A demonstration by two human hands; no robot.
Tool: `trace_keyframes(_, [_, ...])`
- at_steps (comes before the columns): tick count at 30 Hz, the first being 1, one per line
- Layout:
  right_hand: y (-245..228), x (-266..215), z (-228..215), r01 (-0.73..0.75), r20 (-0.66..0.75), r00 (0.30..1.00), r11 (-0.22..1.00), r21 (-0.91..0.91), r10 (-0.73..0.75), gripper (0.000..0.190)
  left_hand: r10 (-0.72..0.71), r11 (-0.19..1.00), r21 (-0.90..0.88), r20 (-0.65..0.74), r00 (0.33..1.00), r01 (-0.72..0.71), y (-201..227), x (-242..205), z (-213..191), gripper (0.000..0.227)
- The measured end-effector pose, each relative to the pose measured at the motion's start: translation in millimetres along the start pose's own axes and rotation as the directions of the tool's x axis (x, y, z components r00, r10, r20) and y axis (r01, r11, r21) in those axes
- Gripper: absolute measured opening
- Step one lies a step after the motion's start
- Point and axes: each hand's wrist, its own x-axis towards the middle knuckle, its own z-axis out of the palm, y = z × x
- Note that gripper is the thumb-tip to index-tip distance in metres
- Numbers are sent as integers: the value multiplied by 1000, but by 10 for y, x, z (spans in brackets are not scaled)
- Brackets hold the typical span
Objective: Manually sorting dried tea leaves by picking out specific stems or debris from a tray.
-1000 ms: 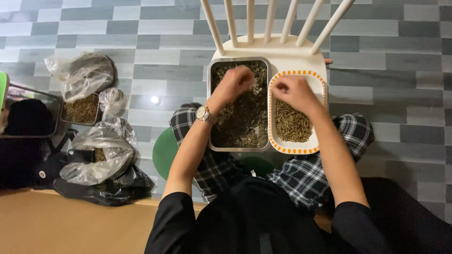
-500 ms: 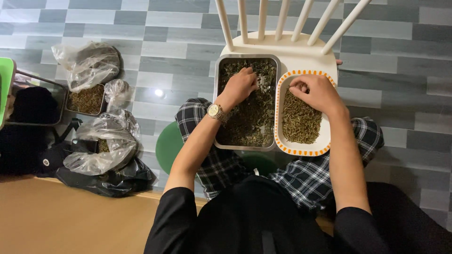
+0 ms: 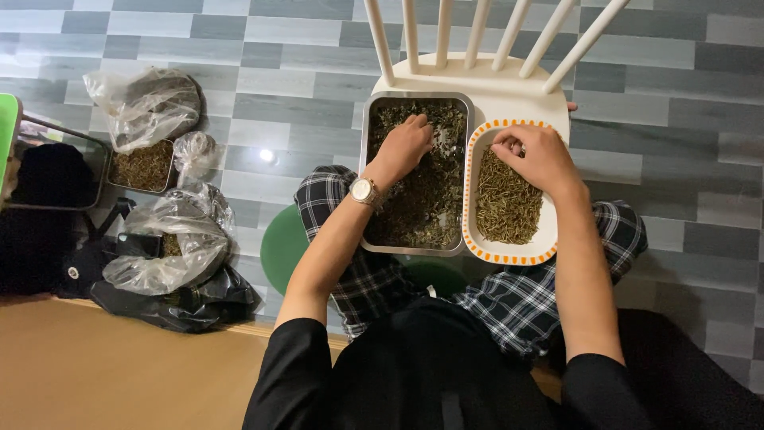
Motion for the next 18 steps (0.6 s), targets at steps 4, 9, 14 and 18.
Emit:
trace_keyframes(4, [9, -1, 16, -5, 4, 1000, 1000, 14, 5, 20, 30, 998, 58, -33, 999, -28, 15, -12, 29, 12])
trace_keyframes(9, [-47, 4, 15, -22, 14, 1000, 1000, 14, 21, 19, 69, 990, 124, -37, 997, -64, -79, -35, 172, 10])
trace_keyframes(14, [-58, 12, 23, -16, 24, 1000, 1000, 13, 16, 19, 15, 996, 88, -53, 998, -11, 60, 13, 28, 16])
trace_keyframes(18, [-85, 11, 5, -19, 24, 1000, 1000, 6, 19, 19, -8, 996, 83, -51, 999, 13, 25, 39, 117, 15])
